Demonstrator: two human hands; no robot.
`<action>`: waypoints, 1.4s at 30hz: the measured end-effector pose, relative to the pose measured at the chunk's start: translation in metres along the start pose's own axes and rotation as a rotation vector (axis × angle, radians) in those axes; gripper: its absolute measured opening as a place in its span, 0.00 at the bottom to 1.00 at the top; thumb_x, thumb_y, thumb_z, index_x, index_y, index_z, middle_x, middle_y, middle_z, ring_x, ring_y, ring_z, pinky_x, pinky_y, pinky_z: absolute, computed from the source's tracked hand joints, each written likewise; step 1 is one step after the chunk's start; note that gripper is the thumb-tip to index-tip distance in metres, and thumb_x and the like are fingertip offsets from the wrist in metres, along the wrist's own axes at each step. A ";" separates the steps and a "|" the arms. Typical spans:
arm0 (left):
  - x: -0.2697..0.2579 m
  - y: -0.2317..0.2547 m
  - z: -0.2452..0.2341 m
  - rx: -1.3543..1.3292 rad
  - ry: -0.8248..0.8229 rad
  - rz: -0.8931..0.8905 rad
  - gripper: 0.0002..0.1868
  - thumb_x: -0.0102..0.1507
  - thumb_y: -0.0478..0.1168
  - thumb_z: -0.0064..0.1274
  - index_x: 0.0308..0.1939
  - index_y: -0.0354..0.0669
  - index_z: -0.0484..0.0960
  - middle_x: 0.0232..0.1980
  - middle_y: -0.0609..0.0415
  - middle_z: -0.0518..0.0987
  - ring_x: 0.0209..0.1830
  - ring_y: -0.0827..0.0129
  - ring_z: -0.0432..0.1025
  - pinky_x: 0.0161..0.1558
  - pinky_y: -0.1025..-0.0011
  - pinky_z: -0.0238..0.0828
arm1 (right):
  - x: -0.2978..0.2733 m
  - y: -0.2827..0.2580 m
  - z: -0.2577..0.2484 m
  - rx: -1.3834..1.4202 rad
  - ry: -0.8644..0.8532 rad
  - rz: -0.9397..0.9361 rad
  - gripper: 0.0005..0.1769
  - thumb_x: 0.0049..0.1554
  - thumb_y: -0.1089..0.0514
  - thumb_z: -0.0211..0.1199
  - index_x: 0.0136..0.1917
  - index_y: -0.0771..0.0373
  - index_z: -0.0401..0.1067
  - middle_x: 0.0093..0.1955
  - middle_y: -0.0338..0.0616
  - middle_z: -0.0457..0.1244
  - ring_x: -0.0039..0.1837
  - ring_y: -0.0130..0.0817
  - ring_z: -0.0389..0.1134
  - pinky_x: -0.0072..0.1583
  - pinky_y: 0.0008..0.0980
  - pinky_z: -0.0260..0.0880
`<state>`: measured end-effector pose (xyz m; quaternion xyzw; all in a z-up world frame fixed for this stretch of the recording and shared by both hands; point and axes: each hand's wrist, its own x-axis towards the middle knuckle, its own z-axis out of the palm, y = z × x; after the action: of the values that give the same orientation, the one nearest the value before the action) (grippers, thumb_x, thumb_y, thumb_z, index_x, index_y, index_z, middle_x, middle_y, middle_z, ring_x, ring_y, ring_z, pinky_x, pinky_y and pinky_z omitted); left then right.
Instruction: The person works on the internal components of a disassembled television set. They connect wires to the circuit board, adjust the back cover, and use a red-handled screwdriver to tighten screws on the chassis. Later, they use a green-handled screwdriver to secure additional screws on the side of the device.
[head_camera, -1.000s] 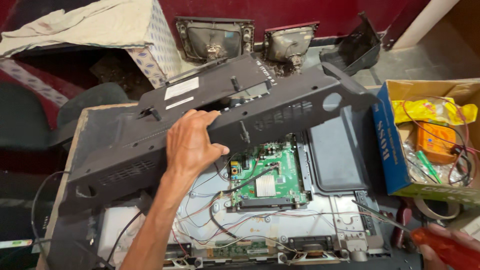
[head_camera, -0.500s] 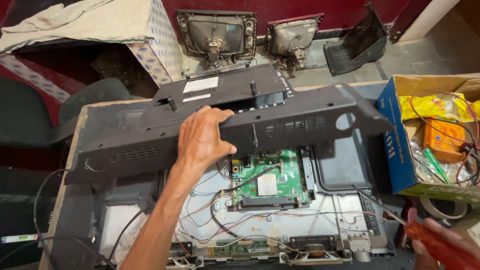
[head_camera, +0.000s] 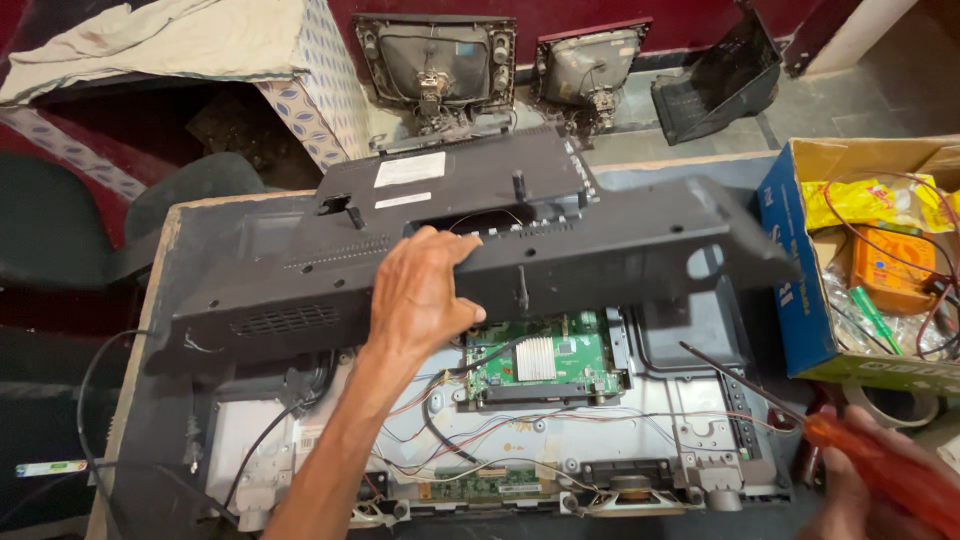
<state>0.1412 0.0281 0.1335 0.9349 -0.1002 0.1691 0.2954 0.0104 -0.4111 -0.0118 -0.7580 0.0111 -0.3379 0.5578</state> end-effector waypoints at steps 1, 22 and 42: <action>-0.003 0.000 0.004 0.003 0.002 0.019 0.36 0.34 0.36 0.73 0.48 0.36 0.85 0.43 0.46 0.83 0.47 0.52 0.74 0.50 0.58 0.68 | 0.009 -0.018 0.002 -0.019 -0.031 0.038 0.16 0.68 0.77 0.53 0.67 0.74 0.58 0.69 0.69 0.62 0.71 0.50 0.68 0.71 0.44 0.68; -0.018 -0.013 0.030 0.113 -0.146 0.064 0.35 0.45 0.42 0.72 0.55 0.35 0.81 0.51 0.43 0.80 0.54 0.50 0.71 0.56 0.55 0.65 | -0.003 0.007 0.034 0.452 0.383 0.236 0.34 0.61 0.78 0.60 0.66 0.56 0.44 0.68 0.50 0.61 0.68 0.50 0.72 0.63 0.50 0.75; -0.053 0.043 0.023 0.129 -0.188 0.067 0.33 0.46 0.48 0.72 0.52 0.37 0.83 0.48 0.47 0.83 0.50 0.55 0.74 0.51 0.59 0.68 | -0.010 -0.031 0.039 -0.058 -0.003 0.437 0.15 0.54 0.69 0.68 0.56 0.70 0.77 0.54 0.46 0.72 0.54 0.29 0.73 0.57 0.26 0.72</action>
<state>0.0856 -0.0155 0.1182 0.9599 -0.1473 0.0967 0.2181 0.0123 -0.3625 0.0038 -0.7539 0.1840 -0.2074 0.5957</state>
